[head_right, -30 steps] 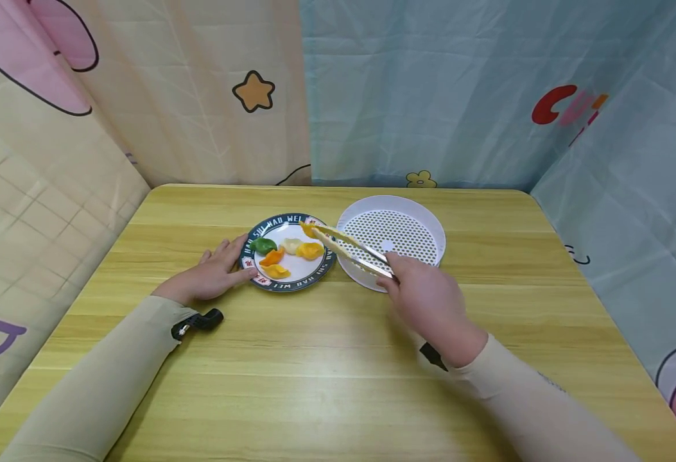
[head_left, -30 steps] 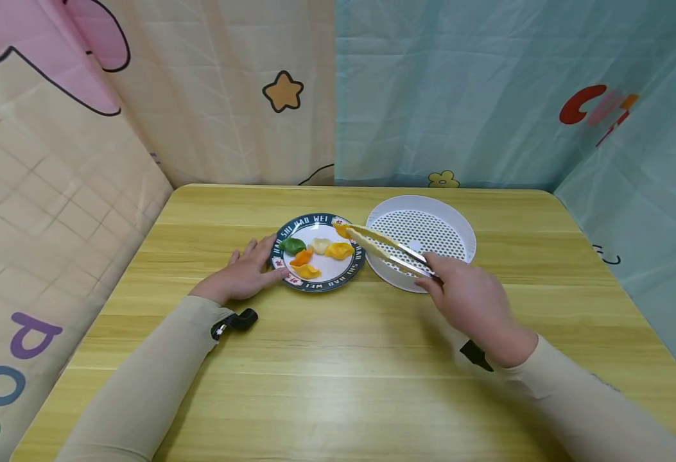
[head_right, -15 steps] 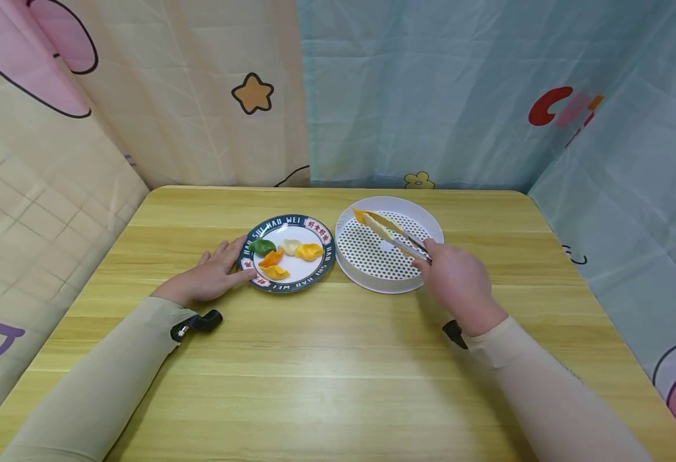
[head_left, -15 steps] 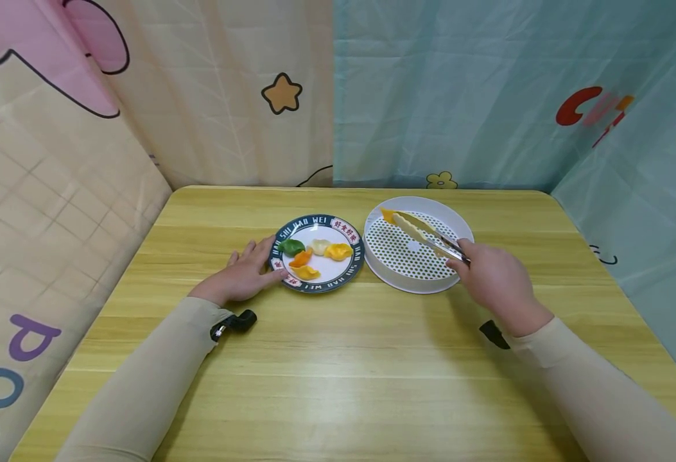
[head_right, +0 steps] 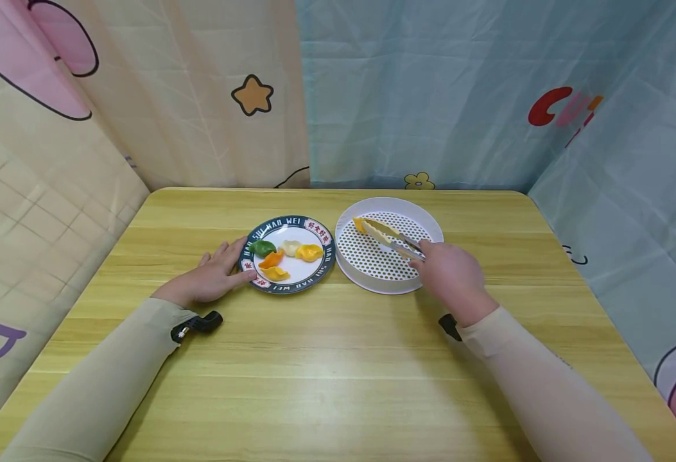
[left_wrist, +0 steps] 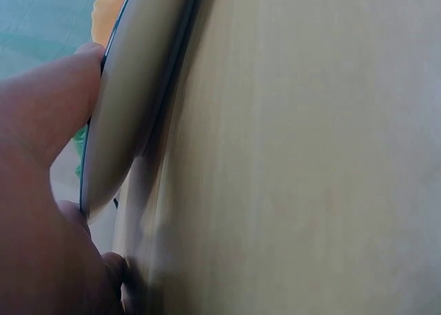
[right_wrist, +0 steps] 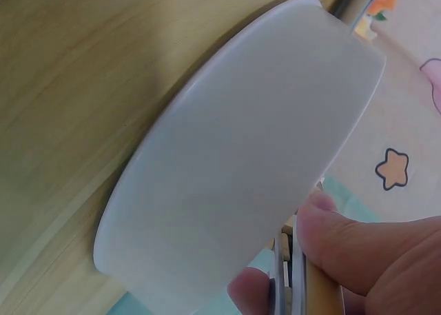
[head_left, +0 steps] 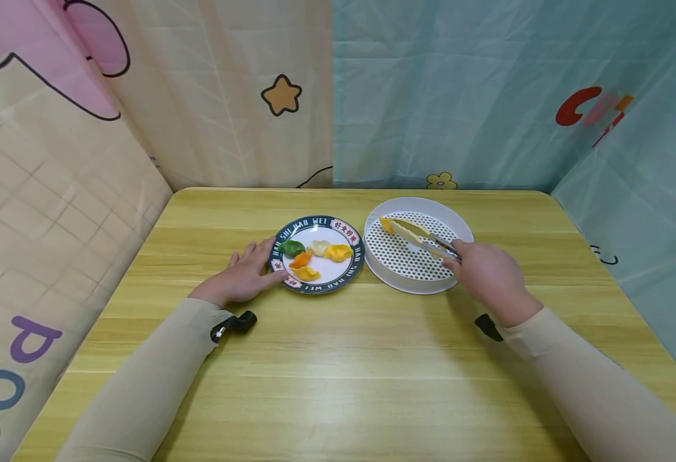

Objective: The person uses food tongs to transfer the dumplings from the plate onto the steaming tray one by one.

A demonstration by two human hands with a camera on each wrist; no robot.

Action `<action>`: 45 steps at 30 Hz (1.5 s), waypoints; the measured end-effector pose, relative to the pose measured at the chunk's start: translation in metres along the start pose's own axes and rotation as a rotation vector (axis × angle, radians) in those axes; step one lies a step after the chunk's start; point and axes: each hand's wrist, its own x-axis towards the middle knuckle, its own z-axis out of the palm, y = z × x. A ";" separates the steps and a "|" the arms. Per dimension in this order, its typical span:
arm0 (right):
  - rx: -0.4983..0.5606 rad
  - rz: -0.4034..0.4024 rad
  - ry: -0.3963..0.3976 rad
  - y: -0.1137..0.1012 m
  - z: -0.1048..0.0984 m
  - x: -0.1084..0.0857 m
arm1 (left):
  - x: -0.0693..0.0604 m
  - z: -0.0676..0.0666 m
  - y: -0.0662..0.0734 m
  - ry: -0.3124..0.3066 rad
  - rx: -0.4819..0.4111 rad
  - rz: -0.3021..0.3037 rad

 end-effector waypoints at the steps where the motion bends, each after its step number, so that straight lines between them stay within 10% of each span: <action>1: -0.003 0.000 -0.002 0.000 0.001 0.001 | 0.000 0.000 0.000 0.000 0.001 0.002; 33: 0.053 0.029 0.003 -0.004 0.000 -0.002 | -0.001 0.003 -0.002 0.000 0.003 0.002; 45: 0.085 -0.148 0.130 -0.043 -0.007 -0.024 | 0.000 0.000 -0.001 0.002 0.015 0.004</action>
